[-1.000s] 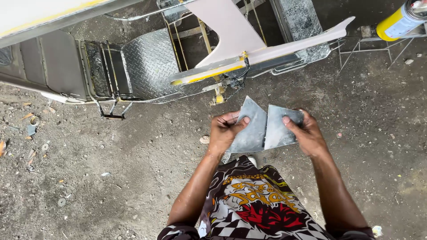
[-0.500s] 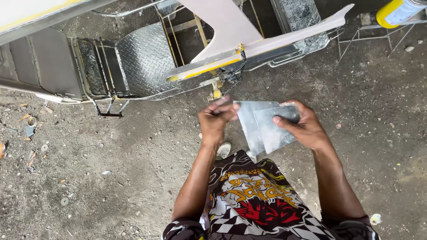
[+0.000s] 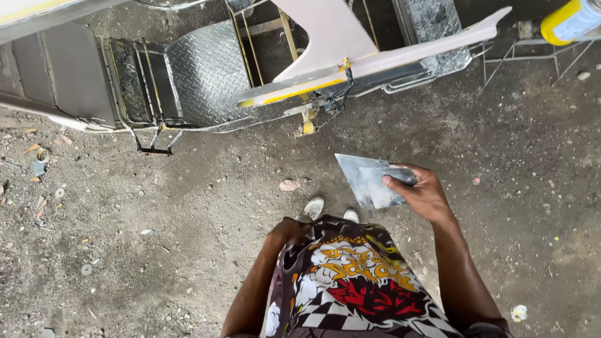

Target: The person scoops body filler from a can with a putty knife and applies it to a metal sheet. They then use a second putty knife to spread and smooth the filler across the sheet's surface.

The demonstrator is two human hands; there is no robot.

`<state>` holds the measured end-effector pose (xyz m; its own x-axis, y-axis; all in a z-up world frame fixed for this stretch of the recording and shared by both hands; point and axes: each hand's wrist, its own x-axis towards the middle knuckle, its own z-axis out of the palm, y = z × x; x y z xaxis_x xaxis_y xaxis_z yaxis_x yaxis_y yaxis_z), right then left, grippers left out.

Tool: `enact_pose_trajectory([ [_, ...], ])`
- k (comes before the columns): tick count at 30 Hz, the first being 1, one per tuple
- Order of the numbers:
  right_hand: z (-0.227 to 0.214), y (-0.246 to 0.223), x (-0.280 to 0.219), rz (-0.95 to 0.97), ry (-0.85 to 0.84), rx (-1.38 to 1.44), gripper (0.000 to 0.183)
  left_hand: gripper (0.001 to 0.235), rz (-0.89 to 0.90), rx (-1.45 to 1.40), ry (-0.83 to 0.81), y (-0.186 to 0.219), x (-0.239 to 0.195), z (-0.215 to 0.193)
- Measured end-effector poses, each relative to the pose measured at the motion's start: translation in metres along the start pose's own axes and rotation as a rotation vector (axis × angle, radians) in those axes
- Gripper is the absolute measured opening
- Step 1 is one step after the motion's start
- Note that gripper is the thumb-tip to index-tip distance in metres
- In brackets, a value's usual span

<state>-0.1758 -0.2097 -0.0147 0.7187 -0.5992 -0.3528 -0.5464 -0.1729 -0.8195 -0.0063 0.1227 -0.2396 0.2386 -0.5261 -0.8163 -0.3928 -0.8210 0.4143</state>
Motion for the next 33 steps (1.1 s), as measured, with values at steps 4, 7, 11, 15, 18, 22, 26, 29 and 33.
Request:
enact_pose_trajectory([
  [4,-0.003,-0.016,0.007,0.082,0.001,0.009,0.041,0.042,0.174,0.248,-0.066,0.073,-0.088,-0.082],
  [7,-0.013,-0.028,0.013,0.05,-0.032,-0.035,0.042,0.027,0.458,-0.037,0.135,0.105,-0.125,-0.139],
  [11,-0.033,-0.066,0.016,-0.125,-0.204,-0.243,0.043,0.026,0.894,-0.402,0.61,0.159,-0.155,-0.201],
  [15,-0.035,-0.08,0.021,-0.333,-0.484,-0.354,0.038,0.046,1.103,-0.207,0.492,0.2,-0.126,-0.184],
  [18,-0.034,-0.077,0.022,-0.334,-0.516,-0.442,0.037,0.049,1.029,-0.219,0.237,0.204,-0.117,-0.18],
  [22,-0.029,-0.031,0.027,-0.16,0.154,0.192,0.027,0.067,0.768,-0.374,0.237,0.224,-0.17,-0.221],
  [26,-0.003,-0.068,0.014,-0.296,0.387,0.262,0.022,0.074,0.661,-0.393,0.166,0.21,-0.151,-0.225],
  [29,0.003,-0.109,0.004,-0.639,0.166,-0.062,0.049,0.081,0.764,-0.519,0.12,0.206,-0.141,-0.226],
  [33,0.005,-0.056,0.002,-0.184,0.133,-0.121,0.026,0.074,0.794,-0.566,0.133,0.184,-0.103,-0.218],
])
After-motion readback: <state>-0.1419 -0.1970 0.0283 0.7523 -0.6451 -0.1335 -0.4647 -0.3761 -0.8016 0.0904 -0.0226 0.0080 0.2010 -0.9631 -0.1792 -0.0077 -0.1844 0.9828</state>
